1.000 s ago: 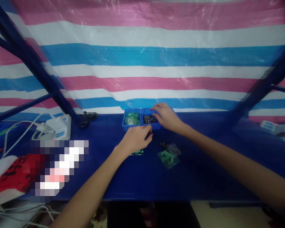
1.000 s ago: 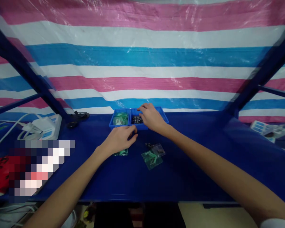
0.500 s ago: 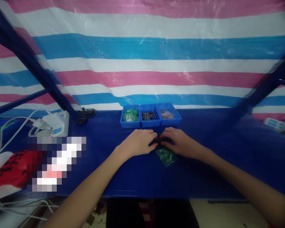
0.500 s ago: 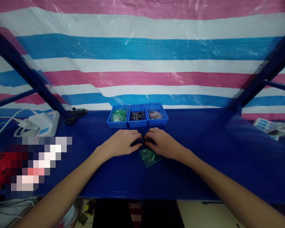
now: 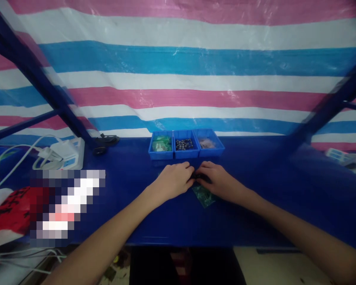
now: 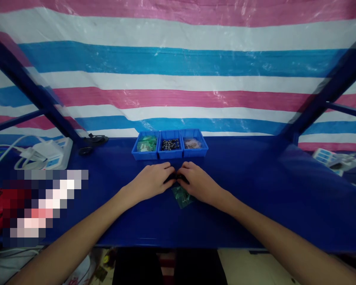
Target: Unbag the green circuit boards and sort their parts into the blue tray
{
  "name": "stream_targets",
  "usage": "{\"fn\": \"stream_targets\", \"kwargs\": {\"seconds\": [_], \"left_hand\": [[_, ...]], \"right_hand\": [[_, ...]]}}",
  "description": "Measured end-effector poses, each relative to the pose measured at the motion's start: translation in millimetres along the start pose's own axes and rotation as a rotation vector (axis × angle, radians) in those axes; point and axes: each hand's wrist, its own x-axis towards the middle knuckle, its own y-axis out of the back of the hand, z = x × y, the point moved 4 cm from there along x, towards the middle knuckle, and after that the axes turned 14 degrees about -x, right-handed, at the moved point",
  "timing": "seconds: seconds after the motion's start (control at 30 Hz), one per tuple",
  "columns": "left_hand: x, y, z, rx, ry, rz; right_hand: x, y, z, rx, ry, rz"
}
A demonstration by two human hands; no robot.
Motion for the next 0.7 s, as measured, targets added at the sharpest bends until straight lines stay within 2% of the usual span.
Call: {"fn": "stream_targets", "kwargs": {"seconds": [0.37,0.53,0.7], "left_hand": [[2,1.6,-5,-0.049,0.012,0.014],[2,8.9,-1,0.015,-0.018,0.061],[2,14.8,4,0.011,-0.077,0.118]], "right_hand": [[2,8,0,0.083,-0.048,0.023],[2,10,2,0.112,-0.041,0.098],[1,14,6,0.309,-0.162,0.134]]}}
